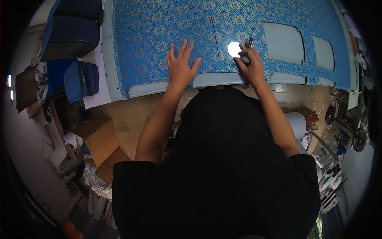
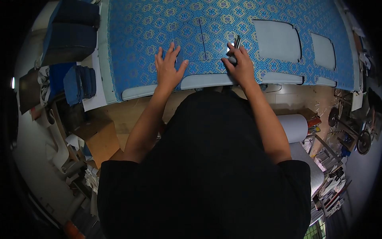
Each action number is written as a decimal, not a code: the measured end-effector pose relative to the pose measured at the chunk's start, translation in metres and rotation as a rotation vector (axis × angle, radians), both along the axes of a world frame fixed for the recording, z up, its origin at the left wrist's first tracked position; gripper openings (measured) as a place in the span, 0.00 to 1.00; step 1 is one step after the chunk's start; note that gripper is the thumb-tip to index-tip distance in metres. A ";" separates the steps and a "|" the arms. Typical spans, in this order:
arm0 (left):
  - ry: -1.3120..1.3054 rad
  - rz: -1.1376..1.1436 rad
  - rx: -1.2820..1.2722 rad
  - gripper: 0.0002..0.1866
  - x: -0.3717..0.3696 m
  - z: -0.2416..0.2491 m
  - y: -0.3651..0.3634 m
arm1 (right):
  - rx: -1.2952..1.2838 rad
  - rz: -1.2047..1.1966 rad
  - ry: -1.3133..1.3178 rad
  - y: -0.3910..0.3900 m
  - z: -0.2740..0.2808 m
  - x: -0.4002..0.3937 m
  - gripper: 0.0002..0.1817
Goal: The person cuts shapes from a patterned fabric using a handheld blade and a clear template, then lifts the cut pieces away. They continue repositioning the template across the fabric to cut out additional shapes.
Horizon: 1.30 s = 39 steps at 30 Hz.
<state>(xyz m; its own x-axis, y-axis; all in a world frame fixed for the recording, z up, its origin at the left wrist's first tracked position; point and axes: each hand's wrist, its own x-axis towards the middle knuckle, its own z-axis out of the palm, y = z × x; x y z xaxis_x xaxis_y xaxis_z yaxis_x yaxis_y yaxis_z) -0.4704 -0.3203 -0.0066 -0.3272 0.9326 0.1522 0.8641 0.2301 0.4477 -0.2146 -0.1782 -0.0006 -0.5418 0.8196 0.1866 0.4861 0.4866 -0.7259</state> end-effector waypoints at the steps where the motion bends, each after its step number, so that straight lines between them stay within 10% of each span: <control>1: 0.003 0.002 0.000 0.33 0.000 0.000 0.000 | 0.000 0.002 0.003 -0.001 0.000 -0.002 0.17; 9: -0.015 0.003 0.002 0.33 0.000 -0.001 0.000 | -0.005 -0.239 0.409 0.004 -0.022 0.015 0.17; 22: -0.067 -0.070 -0.159 0.24 0.009 0.036 0.083 | -0.106 -0.174 0.001 0.016 0.063 0.061 0.12; 39: 0.127 -0.183 -0.556 0.59 0.068 0.047 0.159 | -0.152 -0.011 -0.341 0.006 0.064 0.021 0.12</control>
<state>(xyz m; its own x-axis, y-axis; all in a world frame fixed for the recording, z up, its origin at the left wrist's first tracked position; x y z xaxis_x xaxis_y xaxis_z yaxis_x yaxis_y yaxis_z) -0.4026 -0.1609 0.0405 -0.1653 0.9231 -0.3471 0.9506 0.2429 0.1933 -0.1939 -0.1724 0.0632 -0.5433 0.8299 -0.1271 0.7168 0.3797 -0.5848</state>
